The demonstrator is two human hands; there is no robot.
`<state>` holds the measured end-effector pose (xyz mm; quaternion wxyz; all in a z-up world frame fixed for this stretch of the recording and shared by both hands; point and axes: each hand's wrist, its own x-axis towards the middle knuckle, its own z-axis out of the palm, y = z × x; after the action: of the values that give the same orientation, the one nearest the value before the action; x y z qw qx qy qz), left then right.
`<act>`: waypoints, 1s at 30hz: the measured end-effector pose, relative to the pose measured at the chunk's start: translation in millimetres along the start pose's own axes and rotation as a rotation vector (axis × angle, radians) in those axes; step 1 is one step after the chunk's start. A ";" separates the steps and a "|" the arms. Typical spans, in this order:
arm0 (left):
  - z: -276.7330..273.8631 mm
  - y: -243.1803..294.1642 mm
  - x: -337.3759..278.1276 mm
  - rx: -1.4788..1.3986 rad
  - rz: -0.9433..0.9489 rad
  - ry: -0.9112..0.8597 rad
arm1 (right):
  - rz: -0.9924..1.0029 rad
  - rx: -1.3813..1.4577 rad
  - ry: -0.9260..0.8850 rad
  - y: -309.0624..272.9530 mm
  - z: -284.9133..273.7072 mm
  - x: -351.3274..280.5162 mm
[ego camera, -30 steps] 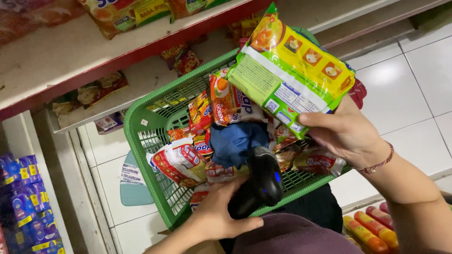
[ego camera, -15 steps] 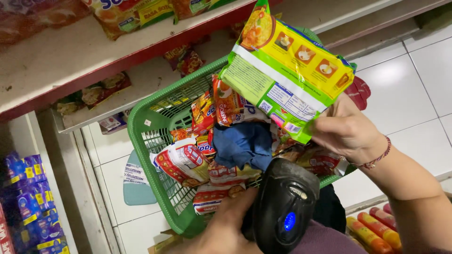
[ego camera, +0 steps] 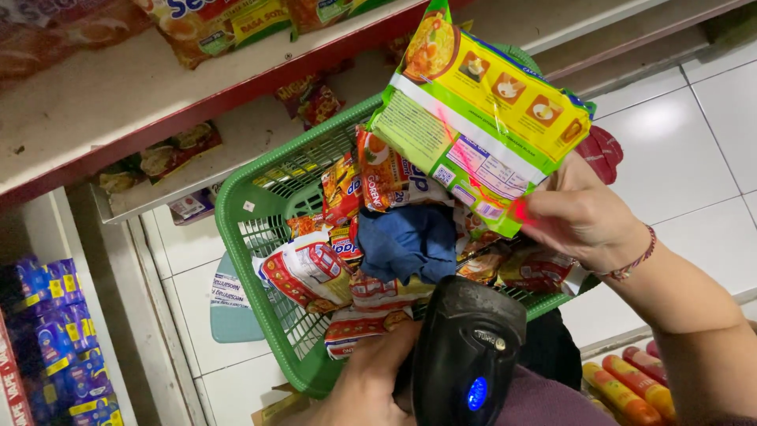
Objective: Scan and arrange instant noodle packets on store shelves.
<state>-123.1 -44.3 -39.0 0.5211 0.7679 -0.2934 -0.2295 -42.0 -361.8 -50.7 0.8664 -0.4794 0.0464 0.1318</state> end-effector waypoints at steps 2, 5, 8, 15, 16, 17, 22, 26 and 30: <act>1.3 -3.5 -2.6 0.022 -0.074 -0.010 | -0.011 0.103 -0.027 -3.3 7.7 0.3; 0.3 -14.4 -8.7 0.087 -0.049 0.012 | -0.026 0.181 -0.092 -7.4 14.2 1.5; -4.9 -10.7 -7.9 0.153 0.042 0.049 | -0.007 0.139 -0.038 -5.4 9.0 -0.3; 1.8 -14.2 0.8 0.179 -0.092 0.022 | -0.071 0.160 -0.070 -1.0 2.3 3.4; 5.3 -18.1 8.4 0.228 -0.096 0.003 | -0.082 0.158 -0.061 -1.3 2.1 3.3; 7.8 -22.2 16.7 0.281 -0.100 -0.012 | -0.095 0.156 -0.056 -1.9 2.2 4.9; 35.9 -75.0 30.2 0.603 0.065 -0.059 | -0.067 0.155 -0.045 1.0 4.1 11.0; 31.4 -80.3 35.1 0.628 0.081 -0.087 | 0.008 0.113 0.004 9.6 4.7 13.7; 6.0 -41.2 45.5 0.452 0.040 0.035 | 0.063 -0.083 0.017 29.0 9.4 16.1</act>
<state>-85.5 -67.9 -81.7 0.3453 0.8630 -0.3436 -0.1342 -34.9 -336.2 -72.7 0.8409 -0.5142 0.0636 0.1566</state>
